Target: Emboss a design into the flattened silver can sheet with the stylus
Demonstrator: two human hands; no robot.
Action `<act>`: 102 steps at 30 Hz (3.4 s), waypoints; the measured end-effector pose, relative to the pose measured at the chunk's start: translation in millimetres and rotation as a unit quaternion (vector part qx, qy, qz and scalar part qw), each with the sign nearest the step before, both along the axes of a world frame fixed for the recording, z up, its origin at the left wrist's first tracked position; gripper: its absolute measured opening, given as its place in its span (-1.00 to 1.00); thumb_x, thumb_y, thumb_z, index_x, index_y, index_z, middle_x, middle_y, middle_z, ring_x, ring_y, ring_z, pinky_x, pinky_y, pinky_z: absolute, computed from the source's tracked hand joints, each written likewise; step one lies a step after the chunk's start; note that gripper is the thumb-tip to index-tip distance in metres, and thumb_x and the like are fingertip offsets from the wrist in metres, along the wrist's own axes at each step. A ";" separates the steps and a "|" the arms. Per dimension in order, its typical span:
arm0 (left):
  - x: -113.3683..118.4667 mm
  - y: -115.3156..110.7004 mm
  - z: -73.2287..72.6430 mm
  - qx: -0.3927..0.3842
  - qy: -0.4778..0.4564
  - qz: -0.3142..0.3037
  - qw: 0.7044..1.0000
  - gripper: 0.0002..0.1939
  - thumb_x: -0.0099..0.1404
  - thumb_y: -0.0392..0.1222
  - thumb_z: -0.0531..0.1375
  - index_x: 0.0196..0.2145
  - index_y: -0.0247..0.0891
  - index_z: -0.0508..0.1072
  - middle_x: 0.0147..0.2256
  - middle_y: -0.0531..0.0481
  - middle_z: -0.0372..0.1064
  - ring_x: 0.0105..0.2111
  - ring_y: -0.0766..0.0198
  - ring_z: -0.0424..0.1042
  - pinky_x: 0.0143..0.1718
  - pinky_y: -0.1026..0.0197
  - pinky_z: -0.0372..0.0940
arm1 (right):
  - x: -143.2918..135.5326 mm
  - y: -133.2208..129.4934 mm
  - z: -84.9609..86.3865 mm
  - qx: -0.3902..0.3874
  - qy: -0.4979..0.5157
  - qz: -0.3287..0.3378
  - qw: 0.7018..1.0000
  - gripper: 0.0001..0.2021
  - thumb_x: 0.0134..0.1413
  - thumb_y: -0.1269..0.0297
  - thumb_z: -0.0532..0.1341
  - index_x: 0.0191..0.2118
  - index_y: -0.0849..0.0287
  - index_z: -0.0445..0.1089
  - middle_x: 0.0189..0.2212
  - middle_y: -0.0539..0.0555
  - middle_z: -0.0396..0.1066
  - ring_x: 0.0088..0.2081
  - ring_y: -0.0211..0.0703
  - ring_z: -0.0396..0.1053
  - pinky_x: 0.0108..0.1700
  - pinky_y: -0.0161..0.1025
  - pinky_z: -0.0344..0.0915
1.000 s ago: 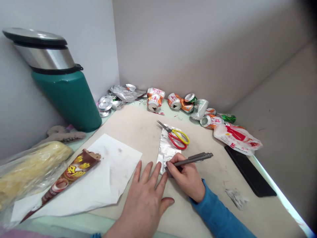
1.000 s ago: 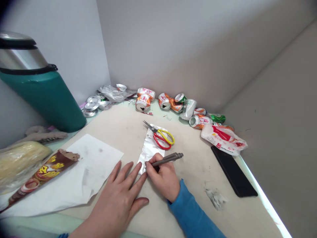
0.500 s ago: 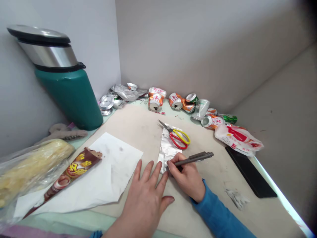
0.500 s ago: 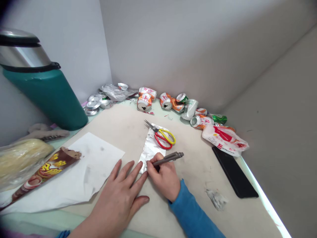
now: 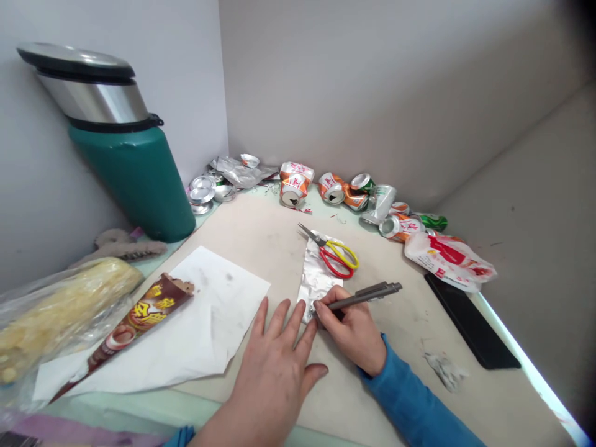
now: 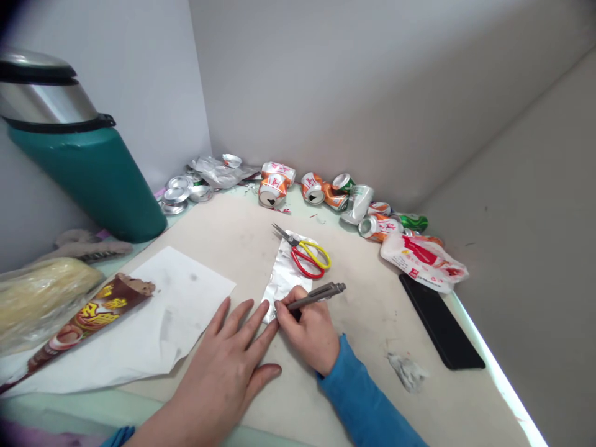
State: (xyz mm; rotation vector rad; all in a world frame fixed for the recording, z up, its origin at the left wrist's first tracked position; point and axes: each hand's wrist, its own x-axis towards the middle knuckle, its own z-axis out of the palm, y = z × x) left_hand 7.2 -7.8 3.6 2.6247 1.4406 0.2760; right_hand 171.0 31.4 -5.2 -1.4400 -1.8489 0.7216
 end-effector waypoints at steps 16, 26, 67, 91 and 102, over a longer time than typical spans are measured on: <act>0.7 0.8 2.3 0.000 -0.002 0.008 1.000 -0.49 0.29 0.12 0.05 0.12 -0.15 0.31 0.17 -0.12 0.16 0.16 -0.14 0.16 0.15 -0.35 -0.01 | -0.1 -4.4 0.7 0.028 0.052 -0.018 0.998 -0.82 0.12 0.30 0.13 -0.49 0.14 0.22 -0.62 -0.10 0.17 -0.56 -0.30 0.16 -0.49 -0.35 0.13; 0.2 -0.4 2.0 -0.007 0.000 0.007 1.000 -0.49 0.30 0.11 0.05 0.12 -0.16 0.30 0.18 -0.12 0.15 0.16 -0.14 0.15 0.15 -0.34 -0.01 | -0.7 -1.9 1.8 0.012 0.009 -0.004 1.000 -0.83 0.12 0.29 0.13 -0.49 0.12 0.23 -0.62 -0.08 0.22 -0.55 -0.27 0.21 -0.47 -0.32 0.16; -0.9 -0.2 4.9 -0.019 -0.008 0.003 1.000 -0.52 0.28 0.13 0.07 0.09 -0.08 0.34 0.18 -0.13 0.16 0.17 -0.14 0.13 0.14 -0.39 -0.05 | -1.1 -0.8 3.4 0.010 -0.009 0.013 1.000 -0.84 0.11 0.30 0.13 -0.49 0.13 0.24 -0.60 -0.05 0.27 -0.53 -0.25 0.24 -0.45 -0.31 0.15; -1.3 0.1 3.8 -0.022 -0.006 0.005 1.000 -0.51 0.30 0.13 0.04 0.11 -0.08 0.31 0.19 -0.12 0.13 0.18 -0.15 0.11 0.14 -0.41 -0.08 | -0.5 -1.4 1.0 0.009 0.003 0.004 1.000 -0.81 0.11 0.29 0.13 -0.51 0.13 0.21 -0.62 -0.07 0.24 -0.55 -0.26 0.22 -0.46 -0.31 0.14; -0.5 -0.1 5.1 -0.034 -0.003 0.009 0.999 -0.51 0.29 0.12 0.05 0.11 -0.09 0.31 0.19 -0.11 0.13 0.18 -0.14 0.10 0.15 -0.41 -0.10 | -0.1 -2.0 3.9 0.007 -0.005 0.012 1.000 -0.82 0.10 0.30 0.13 -0.51 0.14 0.22 -0.63 -0.07 0.24 -0.55 -0.27 0.21 -0.48 -0.32 0.14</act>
